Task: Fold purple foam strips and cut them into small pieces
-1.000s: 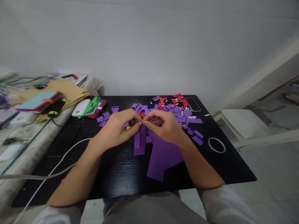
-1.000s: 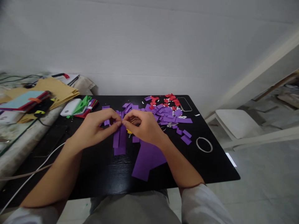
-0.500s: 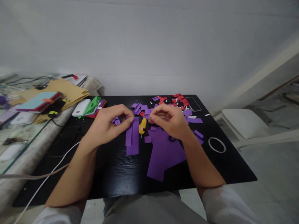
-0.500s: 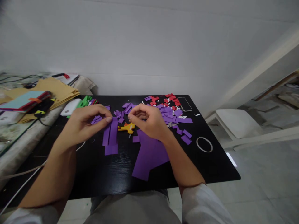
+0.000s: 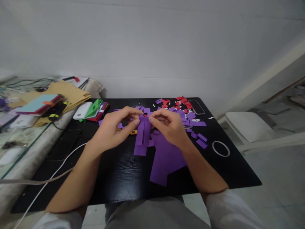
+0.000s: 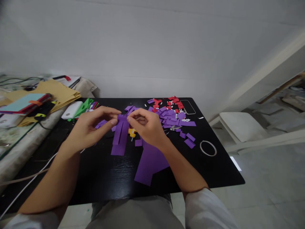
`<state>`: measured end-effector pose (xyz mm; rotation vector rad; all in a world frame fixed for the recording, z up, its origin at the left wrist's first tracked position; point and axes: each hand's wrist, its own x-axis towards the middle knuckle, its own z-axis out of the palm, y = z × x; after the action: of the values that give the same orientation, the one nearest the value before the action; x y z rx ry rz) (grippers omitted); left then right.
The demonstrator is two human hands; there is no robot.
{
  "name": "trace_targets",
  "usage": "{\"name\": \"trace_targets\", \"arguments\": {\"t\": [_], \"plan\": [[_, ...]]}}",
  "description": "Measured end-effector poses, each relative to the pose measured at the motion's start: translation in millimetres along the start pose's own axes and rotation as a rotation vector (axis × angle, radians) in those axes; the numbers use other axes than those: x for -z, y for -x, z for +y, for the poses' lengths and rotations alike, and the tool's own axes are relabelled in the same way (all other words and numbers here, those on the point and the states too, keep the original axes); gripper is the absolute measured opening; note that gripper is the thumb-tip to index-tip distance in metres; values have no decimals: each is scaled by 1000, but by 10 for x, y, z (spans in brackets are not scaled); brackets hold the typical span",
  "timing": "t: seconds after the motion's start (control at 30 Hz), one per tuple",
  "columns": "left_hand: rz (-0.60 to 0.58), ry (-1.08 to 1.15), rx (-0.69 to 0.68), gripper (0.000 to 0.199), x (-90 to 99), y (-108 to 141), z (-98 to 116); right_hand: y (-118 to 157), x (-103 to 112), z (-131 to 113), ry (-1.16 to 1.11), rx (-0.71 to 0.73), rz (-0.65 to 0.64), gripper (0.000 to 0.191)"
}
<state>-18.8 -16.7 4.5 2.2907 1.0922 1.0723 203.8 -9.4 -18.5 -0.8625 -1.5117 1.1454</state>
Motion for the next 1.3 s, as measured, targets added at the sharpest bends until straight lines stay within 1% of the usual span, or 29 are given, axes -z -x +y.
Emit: {"name": "trace_targets", "arguments": {"t": [0.1, 0.17, 0.3, 0.4, 0.47, 0.57, 0.73, 0.9, 1.0, 1.1, 1.3], "plan": [[63, -23, 25, 33, -12, 24, 25, -25, -5, 12, -27, -13, 89, 21], [66, -55, 34, 38, -19, 34, 51, -39, -4, 23, -40, -9, 125, 20], [-47, -45, 74, 49, -26, 35, 84, -55, 4, 22, -46, -16, 165, 18], [-123, -12, 107, 54, -33, 29, 65, -61, 7, 9, -28, -29, 180, 17], [-143, 5, 115, 51, -37, 27, 40, -63, 9, 3, -26, -32, 183, 17], [-144, 0, 112, 42, -34, 32, 13, -67, 16, 6, -51, -38, 182, 16], [-143, -25, 83, 32, -12, 40, 34, -73, 35, 31, -18, -52, 182, 17], [-87, -171, 36, 15, -39, 13, 59, -73, 38, 76, 55, -4, 153, 19], [-49, -248, 18, 15, -77, -8, 34, -66, 33, 89, 104, 23, 126, 26], [-31, -269, -2, 19, -101, -17, 1, -53, 25, 83, 123, 9, 93, 33], [33, -322, -52, 23, -121, -30, -24, -39, 5, 83, 101, 6, 52, 32]]}}
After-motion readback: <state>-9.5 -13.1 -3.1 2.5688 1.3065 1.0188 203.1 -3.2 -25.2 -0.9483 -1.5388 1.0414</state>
